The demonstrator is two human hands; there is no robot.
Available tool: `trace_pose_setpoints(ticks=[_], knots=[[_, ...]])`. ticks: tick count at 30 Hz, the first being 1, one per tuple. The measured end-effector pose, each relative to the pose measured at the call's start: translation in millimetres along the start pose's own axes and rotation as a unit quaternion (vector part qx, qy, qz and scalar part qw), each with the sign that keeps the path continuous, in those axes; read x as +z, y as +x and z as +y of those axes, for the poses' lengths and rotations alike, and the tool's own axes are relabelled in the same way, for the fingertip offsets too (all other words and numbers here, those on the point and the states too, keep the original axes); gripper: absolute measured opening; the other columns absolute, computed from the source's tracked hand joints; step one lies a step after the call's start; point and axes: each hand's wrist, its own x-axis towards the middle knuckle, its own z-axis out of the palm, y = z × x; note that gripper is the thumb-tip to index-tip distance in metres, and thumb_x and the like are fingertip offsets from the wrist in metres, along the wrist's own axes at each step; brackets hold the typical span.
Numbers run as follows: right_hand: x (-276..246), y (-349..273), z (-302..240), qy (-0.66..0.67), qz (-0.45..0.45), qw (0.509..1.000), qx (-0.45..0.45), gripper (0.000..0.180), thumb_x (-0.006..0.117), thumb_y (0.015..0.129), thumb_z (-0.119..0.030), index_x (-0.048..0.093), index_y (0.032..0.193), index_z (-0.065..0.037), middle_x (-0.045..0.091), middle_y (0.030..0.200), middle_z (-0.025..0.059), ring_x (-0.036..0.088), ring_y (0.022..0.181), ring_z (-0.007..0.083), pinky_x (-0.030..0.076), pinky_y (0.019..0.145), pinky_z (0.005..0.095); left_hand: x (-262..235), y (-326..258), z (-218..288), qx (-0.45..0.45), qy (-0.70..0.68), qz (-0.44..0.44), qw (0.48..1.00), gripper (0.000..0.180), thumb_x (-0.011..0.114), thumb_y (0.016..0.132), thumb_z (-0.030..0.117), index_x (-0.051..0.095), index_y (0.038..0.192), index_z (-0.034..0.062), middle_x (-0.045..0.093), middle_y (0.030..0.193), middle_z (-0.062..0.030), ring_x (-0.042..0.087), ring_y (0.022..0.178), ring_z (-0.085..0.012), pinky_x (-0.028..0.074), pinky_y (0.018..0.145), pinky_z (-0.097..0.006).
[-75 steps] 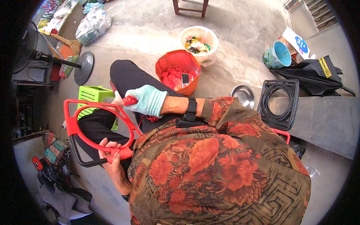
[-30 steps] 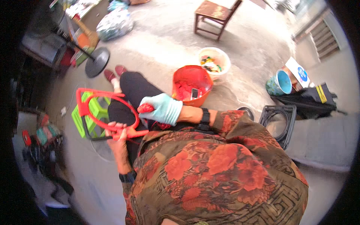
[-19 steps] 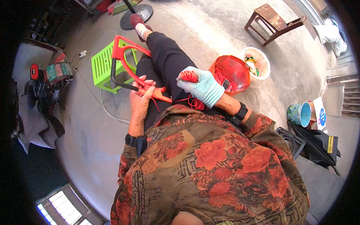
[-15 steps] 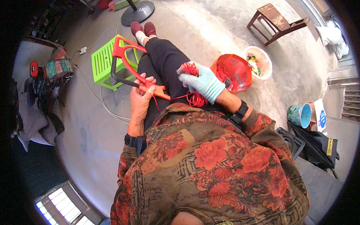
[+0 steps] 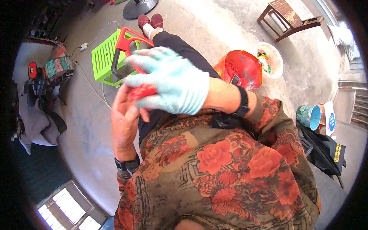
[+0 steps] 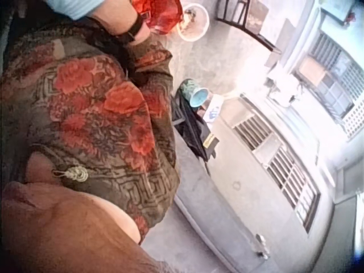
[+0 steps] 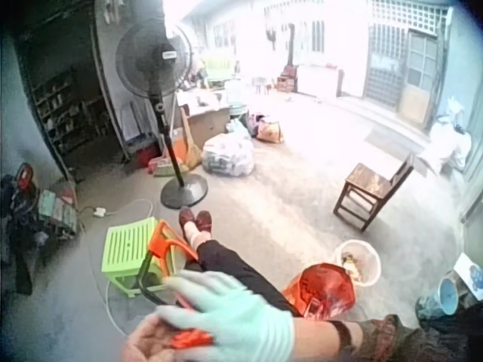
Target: The recorder is wrapping a red plastic string around a black and red plastic chair frame to create a woven seat or surface.
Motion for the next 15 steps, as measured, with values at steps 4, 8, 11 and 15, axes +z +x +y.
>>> trace_pose_setpoints(ticks=[4,8,11,15], knots=[[9.7,14.6,-8.7,0.433,-0.116,0.881,0.151,0.052,0.055,0.091,-0.043,0.053,0.125,-0.003,0.055,0.120,0.0181,0.054,0.113,0.0311,0.044,0.095,0.0358,-6.4,-5.3,4.5,-0.078,-0.021,-0.038,0.996,0.052,0.064,0.086,0.018,0.046,0.130,-0.0017,0.063,0.102,-0.0128,0.061,0.077,-0.0158,0.050,0.060,-0.026],[40.9,-14.9,7.5,0.774,-0.285,0.514,0.236,0.073,0.047,0.093,-0.052,0.027,0.144,-0.004,0.058,0.116,0.0172,0.064,0.089,0.0189,0.049,0.079,0.0297,-39.1,-33.0,34.5,0.070,-0.085,-0.050,0.993,0.029,0.074,0.076,0.022,0.055,0.089,0.0048,0.057,0.075,-0.0097,0.057,0.056,-0.0171,0.049,0.048,-0.029],[9.8,-13.9,15.4,0.789,-0.387,0.460,0.127,0.096,0.063,0.083,-0.052,0.014,0.146,0.002,0.063,0.106,0.0172,0.063,0.069,0.0143,0.049,0.065,0.0246,-60.9,-43.5,54.5,0.187,-0.170,-0.086,0.964,0.031,0.075,0.078,0.013,0.047,0.090,0.0088,0.050,0.075,-0.0069,0.052,0.051,-0.0142,0.051,0.050,-0.026],[-34.2,1.6,44.6,0.690,-0.394,0.595,0.117,0.055,0.075,0.074,-0.018,0.057,0.119,0.006,0.067,0.094,0.0127,0.060,0.066,0.0119,0.049,0.062,0.0242,-68.4,-45.5,73.4,0.254,-0.010,-0.067,0.965,0.024,0.074,0.080,0.011,0.051,0.089,0.0066,0.052,0.084,-0.0049,0.057,0.074,-0.0170,0.052,0.060,-0.032]])
